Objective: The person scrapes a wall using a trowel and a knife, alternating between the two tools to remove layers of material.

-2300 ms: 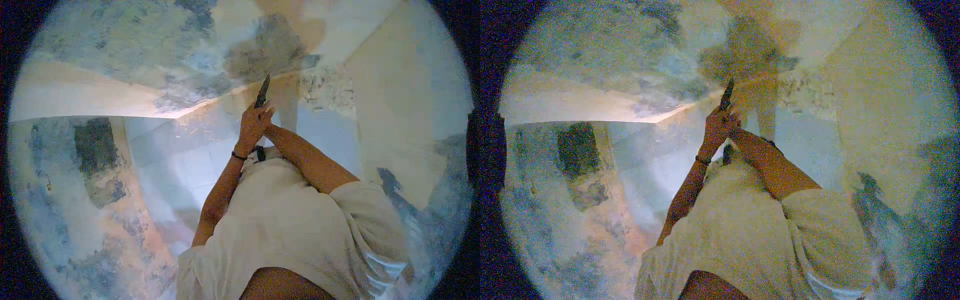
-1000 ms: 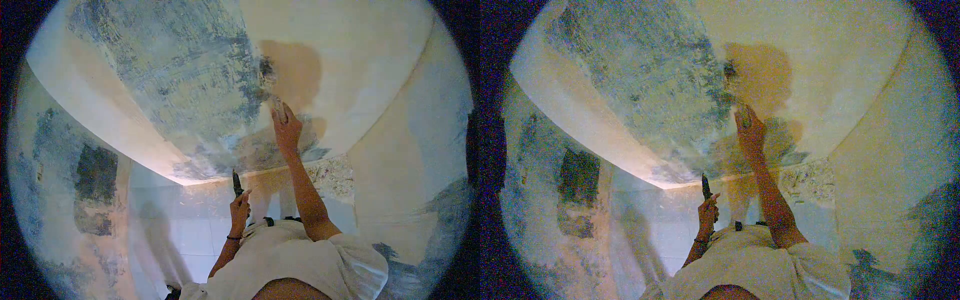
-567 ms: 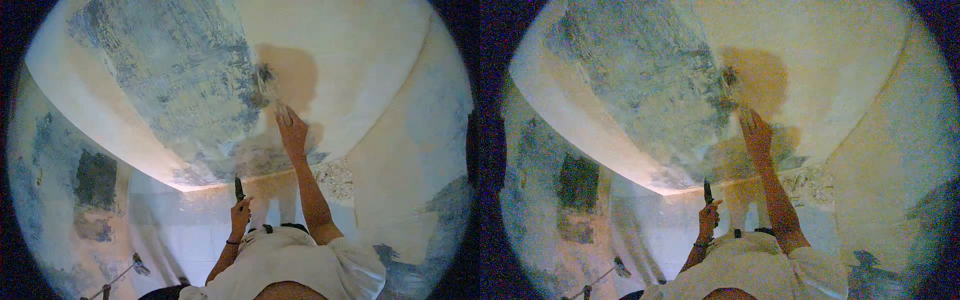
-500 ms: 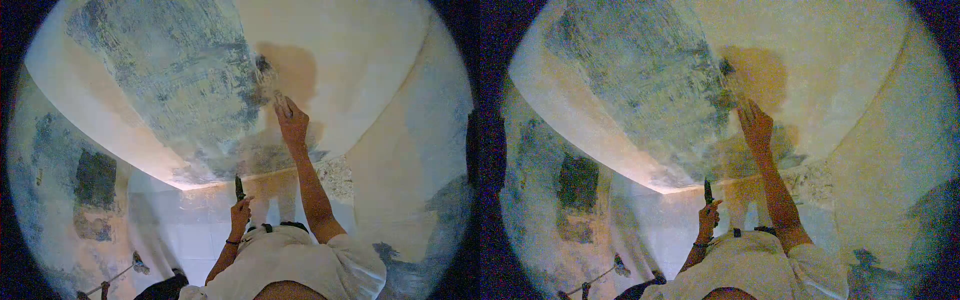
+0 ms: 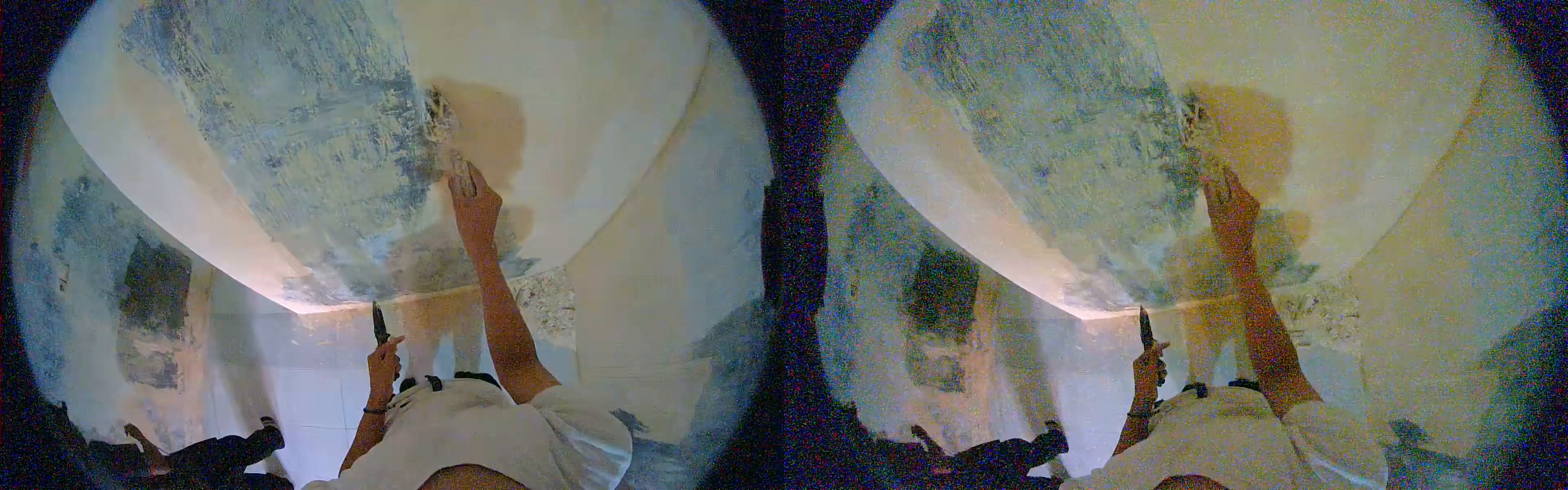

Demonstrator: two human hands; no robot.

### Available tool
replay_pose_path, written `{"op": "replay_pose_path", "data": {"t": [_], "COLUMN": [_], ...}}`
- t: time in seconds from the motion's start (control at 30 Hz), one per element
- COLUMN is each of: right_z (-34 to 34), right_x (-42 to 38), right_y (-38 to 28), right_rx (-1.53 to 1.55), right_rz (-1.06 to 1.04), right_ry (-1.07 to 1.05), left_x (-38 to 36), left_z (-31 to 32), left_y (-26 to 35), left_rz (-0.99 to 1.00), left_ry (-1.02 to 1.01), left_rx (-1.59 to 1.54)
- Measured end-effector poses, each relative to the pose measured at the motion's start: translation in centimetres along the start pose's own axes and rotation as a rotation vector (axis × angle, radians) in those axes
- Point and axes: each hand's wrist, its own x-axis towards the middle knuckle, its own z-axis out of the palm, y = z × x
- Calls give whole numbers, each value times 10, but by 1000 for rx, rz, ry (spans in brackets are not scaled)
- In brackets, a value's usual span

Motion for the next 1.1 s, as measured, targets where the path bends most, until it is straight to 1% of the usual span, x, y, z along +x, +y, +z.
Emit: {"op": "replay_pose_path", "data": {"t": [0.03,0.07,0.13,0.27,0.3,0.37,0.47,0.53,0.57,0.63,0.67,0.77,0.8,0.9,1.0,1.03,1.1], "right_z": [-5,-10,-6,13,13,4,-2,-8,-10,-3,-2,-3,4,18,-6,-5,-5], "right_x": [-9,-18,-43,-40,-27,9,28,10,-2,-28,-35,-36,-22,28,44,36,9], "right_y": [-3,-4,23,52,41,-6,-32,-22,-13,25,38,34,28,-10,-60,-51,-8], "right_rx": [14,26,-49,-161,-101,18,70,-18,-61,-77,-90,-168,-114,56,37,14,-51], "right_rz": [16,30,-52,-315,-226,-47,-234,-161,-129,-125,-121,-100,-125,-177,-142,-180,-252], "right_ry": [-9,-16,7,136,97,26,166,138,124,108,95,1,27,121,97,115,139], "left_x": [-1,-2,-3,-6,-6,-8,-6,-5,-3,-4,-3,-6,-6,-3,-7,-8,-7], "left_z": [3,5,5,5,6,3,0,-4,-7,-10,-10,-12,-9,-7,1,-1,-7], "left_y": [4,5,4,2,7,9,6,5,5,3,-2,1,7,7,12,13,8], "left_rz": [-47,-32,1,50,50,50,66,102,88,54,60,102,67,81,106,118,139], "left_ry": [19,18,18,-12,-21,-16,30,69,85,124,179,126,127,83,66,60,96], "left_rx": [0,-4,-14,-17,-25,-18,10,14,-6,-56,-35,-85,-74,-78,-84,-85,-91]}}
